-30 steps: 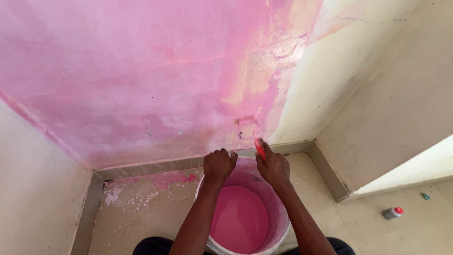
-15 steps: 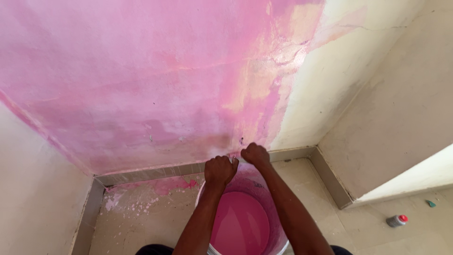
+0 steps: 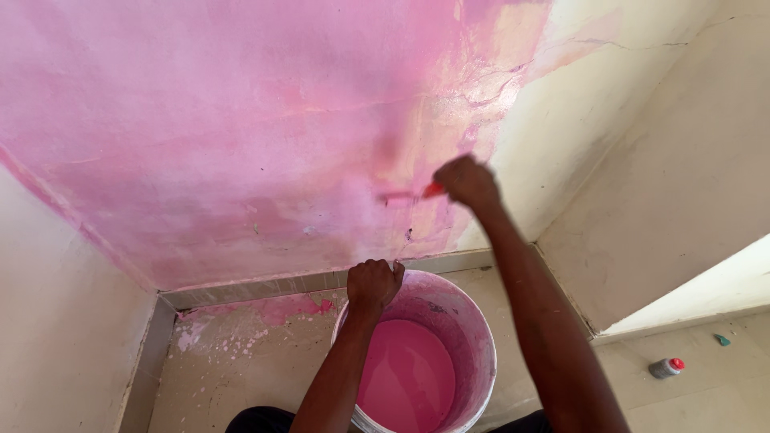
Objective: The person sits on the floor of a small room and paints the lower section of a wall pink using a paint roller. They repeatedly dip the roller into a bucket of pink paint on the floor and roll the paint onto the wall, covering unpainted patches.
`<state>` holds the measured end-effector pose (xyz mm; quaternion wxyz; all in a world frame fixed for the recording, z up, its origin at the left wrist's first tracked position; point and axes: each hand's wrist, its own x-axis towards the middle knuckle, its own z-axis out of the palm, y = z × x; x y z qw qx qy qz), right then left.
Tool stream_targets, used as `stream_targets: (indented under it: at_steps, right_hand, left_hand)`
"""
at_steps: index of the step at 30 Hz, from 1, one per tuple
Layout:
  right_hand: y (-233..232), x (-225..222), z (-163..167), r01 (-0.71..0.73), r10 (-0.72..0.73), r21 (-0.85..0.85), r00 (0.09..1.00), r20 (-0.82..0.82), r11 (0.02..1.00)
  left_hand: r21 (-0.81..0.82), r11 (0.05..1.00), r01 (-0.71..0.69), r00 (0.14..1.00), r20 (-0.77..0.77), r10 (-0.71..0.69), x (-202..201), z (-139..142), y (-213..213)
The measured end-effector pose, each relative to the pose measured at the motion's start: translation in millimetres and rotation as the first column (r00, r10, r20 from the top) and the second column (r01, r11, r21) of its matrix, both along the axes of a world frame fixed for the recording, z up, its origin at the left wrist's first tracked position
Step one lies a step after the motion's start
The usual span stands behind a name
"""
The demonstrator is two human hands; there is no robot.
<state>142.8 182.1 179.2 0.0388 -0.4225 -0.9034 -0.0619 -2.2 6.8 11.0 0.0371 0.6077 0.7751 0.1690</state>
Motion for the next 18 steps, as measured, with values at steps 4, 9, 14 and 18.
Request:
stream_targets:
  at_steps: [4, 9, 14, 18]
  right_hand:
    - [-40, 13, 61, 0.274, -0.324, -0.174, 0.833, -0.449, 0.946]
    - [-62, -18, 20, 0.341, -0.395, -0.211, 0.860, -0.323, 0.916]
    - [-63, -53, -111, 0.364, -0.426, -0.307, 0.889, -0.167, 0.880]
    - [-72, -42, -158, 0.252, -0.277, -0.116, 0.872, -0.403, 0.961]
  left_hand:
    - [-0.049, 0.999, -0.005, 0.999, 0.034, 0.006, 1, 3, 0]
    - [-0.049, 0.999, 0.006, 0.999, 0.035, -0.004, 1, 2, 0]
    - [-0.057, 0.998, -0.003, 1.000, 0.007, 0.003, -1, -1, 3]
    - [-0.017, 1.000, -0.001, 1.000, -0.009, 0.001, -2, -3, 5]
